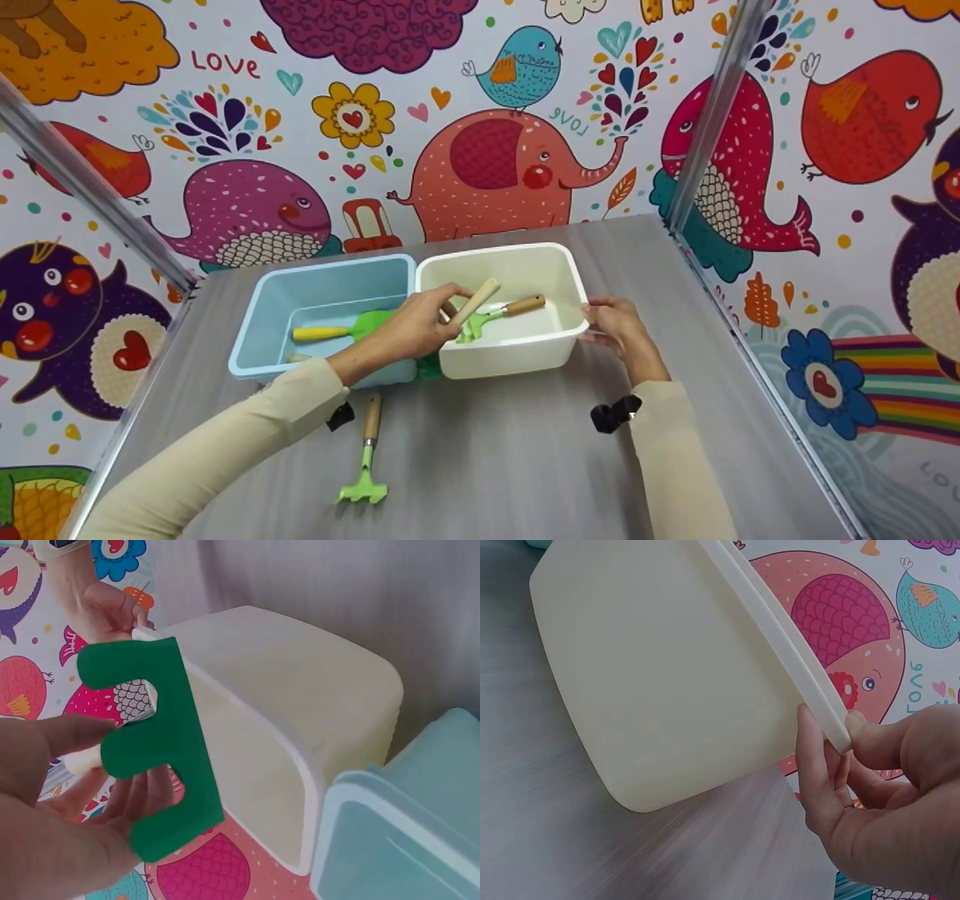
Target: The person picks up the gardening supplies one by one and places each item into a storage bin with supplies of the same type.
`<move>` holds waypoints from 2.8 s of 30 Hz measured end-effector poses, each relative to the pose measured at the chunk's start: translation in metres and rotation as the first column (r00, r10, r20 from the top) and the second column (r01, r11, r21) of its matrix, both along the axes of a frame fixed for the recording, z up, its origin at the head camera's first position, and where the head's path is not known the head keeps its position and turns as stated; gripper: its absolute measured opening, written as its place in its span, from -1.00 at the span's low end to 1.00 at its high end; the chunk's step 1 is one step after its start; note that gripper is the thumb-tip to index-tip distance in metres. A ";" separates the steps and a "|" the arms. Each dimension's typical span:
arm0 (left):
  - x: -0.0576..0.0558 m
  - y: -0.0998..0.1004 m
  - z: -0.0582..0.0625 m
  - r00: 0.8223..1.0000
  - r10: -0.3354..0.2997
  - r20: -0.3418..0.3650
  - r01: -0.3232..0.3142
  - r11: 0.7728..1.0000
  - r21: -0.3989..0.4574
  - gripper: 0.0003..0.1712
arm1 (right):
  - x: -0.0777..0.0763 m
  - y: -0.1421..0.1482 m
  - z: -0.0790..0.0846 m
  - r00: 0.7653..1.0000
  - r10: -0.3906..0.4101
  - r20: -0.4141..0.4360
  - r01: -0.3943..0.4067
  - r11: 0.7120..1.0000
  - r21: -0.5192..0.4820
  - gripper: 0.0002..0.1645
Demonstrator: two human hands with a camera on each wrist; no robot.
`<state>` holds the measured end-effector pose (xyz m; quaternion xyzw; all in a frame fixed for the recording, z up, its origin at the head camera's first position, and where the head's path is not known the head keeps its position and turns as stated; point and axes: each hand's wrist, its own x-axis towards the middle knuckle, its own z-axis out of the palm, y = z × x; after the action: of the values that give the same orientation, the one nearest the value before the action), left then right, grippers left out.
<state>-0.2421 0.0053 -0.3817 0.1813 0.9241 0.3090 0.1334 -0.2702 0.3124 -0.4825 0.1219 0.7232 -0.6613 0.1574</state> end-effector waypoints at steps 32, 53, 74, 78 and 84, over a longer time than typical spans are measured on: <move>-0.039 0.040 -0.020 0.984 0.096 -0.151 -0.062 0.974 0.218 -0.42 | 0.000 -0.001 0.000 1.000 0.001 0.030 -0.003 0.998 0.069 -0.32; -0.057 0.025 -0.070 0.955 0.215 -0.202 -0.135 0.928 0.348 -0.44 | 0.001 -0.003 -0.001 1.000 -0.014 0.011 0.013 0.996 0.087 -0.31; -0.055 0.015 -0.089 0.975 0.194 -0.112 -0.143 0.924 0.354 -0.62 | 0.000 -0.003 -0.001 1.000 -0.012 0.014 0.010 0.996 0.091 -0.28; -0.052 0.013 -0.089 0.975 0.185 -0.120 -0.132 0.925 0.358 -0.60 | 0.001 -0.003 -0.002 1.000 -0.004 -0.007 0.004 0.998 0.070 -0.30; -0.045 0.006 -0.090 0.973 0.182 -0.143 -0.120 0.924 0.363 -0.63 | 0.001 -0.003 -0.001 1.000 -0.002 -0.012 0.003 0.999 0.046 -0.30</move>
<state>-0.2867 0.0117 -0.4712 0.1566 0.8732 0.4615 -0.0068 -0.2687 0.3093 -0.4836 0.1222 0.7391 -0.6454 0.1493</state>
